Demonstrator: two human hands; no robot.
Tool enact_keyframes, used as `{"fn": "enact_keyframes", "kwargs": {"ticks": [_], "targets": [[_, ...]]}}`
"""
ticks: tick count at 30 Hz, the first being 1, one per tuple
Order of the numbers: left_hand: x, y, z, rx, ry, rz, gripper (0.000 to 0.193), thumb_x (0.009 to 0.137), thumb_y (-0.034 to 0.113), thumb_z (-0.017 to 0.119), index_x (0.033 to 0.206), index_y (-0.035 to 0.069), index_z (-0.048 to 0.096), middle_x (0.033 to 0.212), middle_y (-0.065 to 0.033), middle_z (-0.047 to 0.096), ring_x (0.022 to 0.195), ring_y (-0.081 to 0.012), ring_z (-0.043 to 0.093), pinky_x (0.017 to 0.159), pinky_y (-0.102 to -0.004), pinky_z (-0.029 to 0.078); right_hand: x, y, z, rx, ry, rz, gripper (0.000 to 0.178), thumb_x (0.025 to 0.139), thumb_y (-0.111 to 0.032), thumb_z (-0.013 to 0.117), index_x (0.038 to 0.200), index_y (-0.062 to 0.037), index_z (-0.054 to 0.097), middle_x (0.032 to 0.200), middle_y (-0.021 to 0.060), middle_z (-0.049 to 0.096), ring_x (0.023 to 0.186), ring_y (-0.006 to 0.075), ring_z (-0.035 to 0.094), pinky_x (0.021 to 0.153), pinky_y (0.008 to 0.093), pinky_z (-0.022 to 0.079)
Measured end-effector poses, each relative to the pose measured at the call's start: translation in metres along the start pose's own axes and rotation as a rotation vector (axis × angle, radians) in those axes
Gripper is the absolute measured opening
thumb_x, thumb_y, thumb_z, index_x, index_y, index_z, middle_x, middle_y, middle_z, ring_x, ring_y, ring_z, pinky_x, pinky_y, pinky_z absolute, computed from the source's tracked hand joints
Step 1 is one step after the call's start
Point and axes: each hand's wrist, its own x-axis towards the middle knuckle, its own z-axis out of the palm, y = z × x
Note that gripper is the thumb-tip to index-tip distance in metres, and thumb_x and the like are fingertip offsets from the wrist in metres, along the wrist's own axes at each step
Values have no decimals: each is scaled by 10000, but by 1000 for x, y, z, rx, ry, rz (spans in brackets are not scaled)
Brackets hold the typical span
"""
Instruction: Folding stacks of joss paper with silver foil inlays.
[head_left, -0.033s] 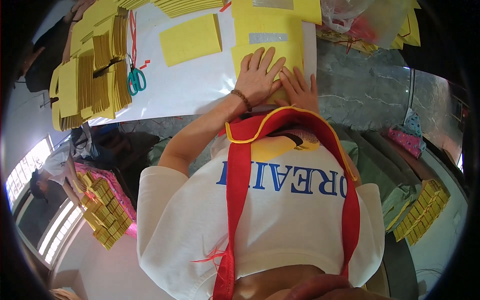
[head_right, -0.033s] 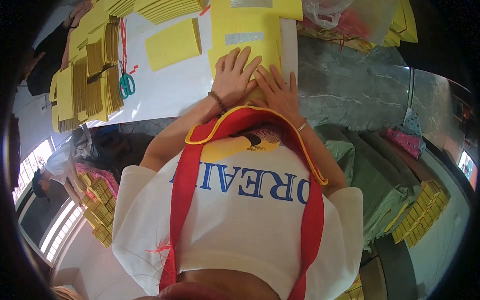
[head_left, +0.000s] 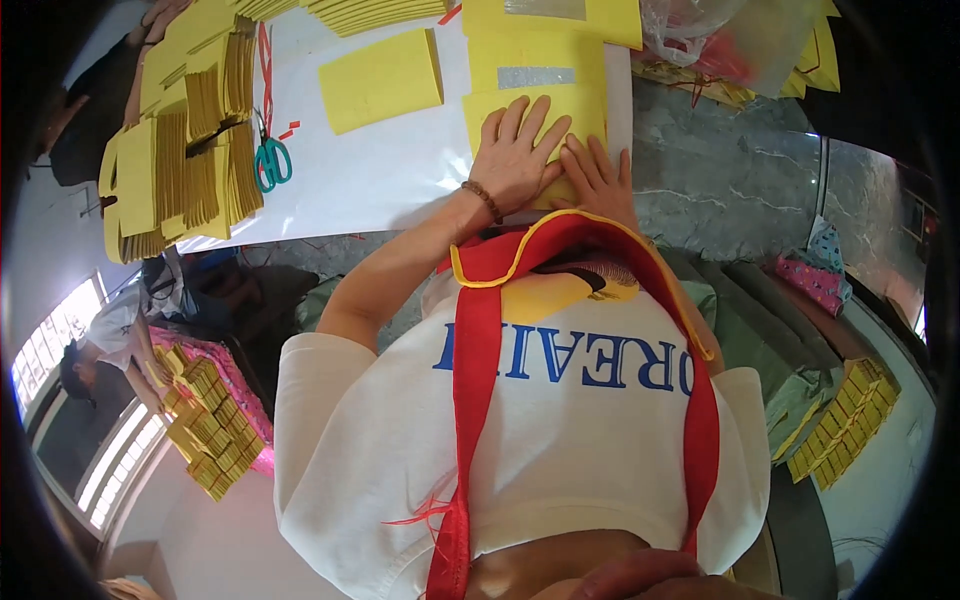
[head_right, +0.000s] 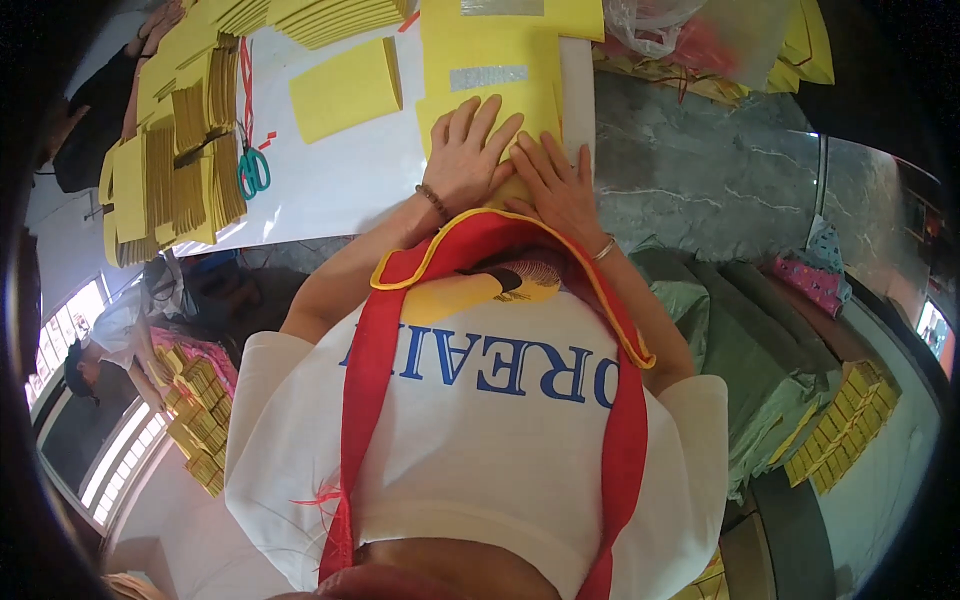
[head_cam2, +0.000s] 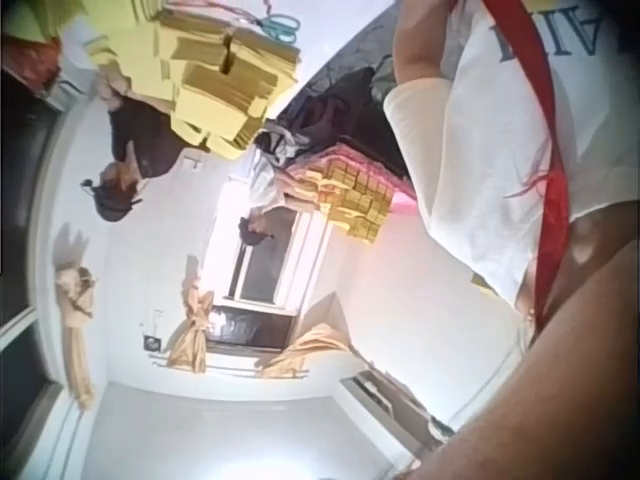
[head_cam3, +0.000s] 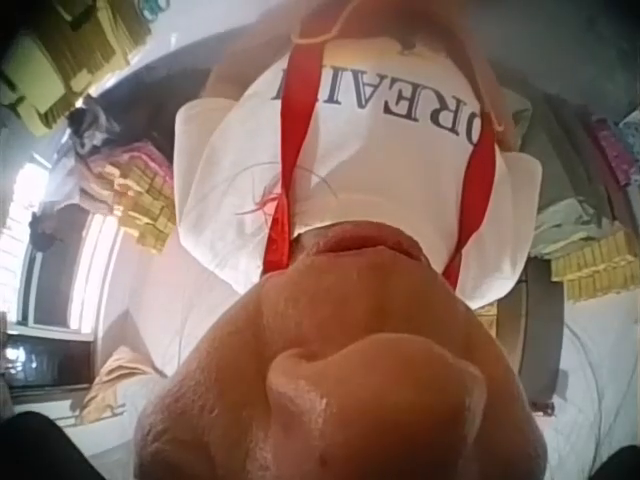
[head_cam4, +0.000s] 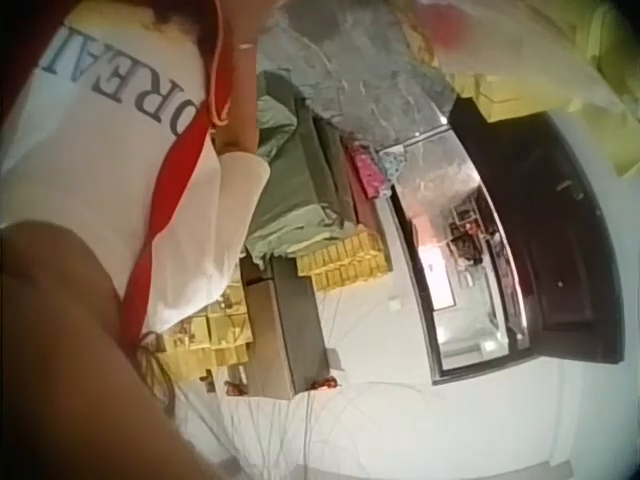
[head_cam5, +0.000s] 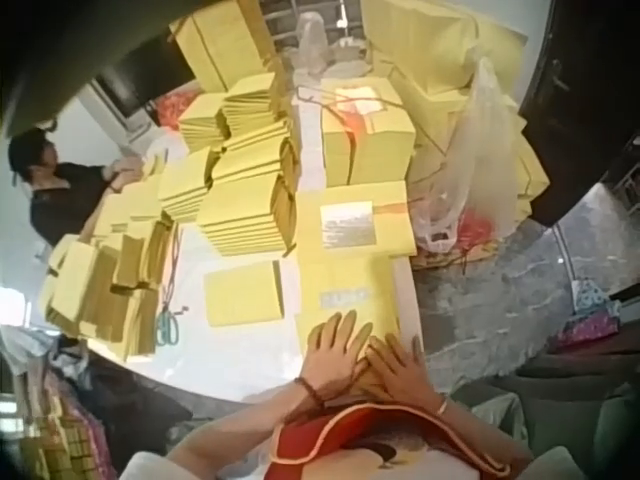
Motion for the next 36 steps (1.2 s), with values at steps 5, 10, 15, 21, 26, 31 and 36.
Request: {"fn": "enact_keyframes", "kwargs": {"ticks": [5,10,15,21,26,31,36], "targets": [[-1,-10,-12,-195,47,40,575,749,310,659,1263,135,471,1293,-107,434,1173,-321,390,945,-462,305,-3,4,6,-45,-89,-12,642,845,-552,478,1335,-141,425,1443,10,325,1356,216,240,1049,590,148],[-16,-11,-9,-99,6,133,572,735,313,670,1245,134,483,1226,-82,470,1109,-287,421,890,-432,328,-1,-1,5,-129,-116,-15,670,837,-569,476,1347,-138,412,1456,8,304,1357,232,238,1047,602,138],[-16,-16,-2,-81,-10,165,597,741,350,660,1266,138,472,1244,-76,466,1100,-287,430,881,-437,343,1,16,-6,313,-128,22,507,893,-396,504,1294,-87,472,1390,62,399,1324,254,296,1059,504,210],[-18,5,-7,265,79,226,543,723,248,616,1210,39,497,1140,-133,528,926,-235,513,723,-362,413,6,16,-27,1123,94,548,305,943,-169,479,1194,-7,545,1152,85,587,1089,160,515,953,282,375],[-6,-2,-11,204,-11,117,508,711,194,591,1189,38,515,1128,-117,549,913,-241,530,722,-354,434,1,14,-13,1150,298,636,292,953,-172,466,1168,5,553,1106,84,603,1044,148,539,925,281,395],[-5,-39,-60,66,308,186,515,666,114,587,1171,34,535,1125,-84,576,947,-238,525,754,-367,427,-13,23,-6,1118,377,756,291,963,-186,452,1170,-12,558,1068,90,610,1015,170,557,911,299,412],[-27,-126,-80,320,390,0,473,715,59,548,1185,116,560,1181,-42,574,996,-243,517,816,-377,396,-24,32,9,1146,349,778,291,962,-194,462,1162,-10,565,1049,87,614,998,161,560,896,281,418]]}}
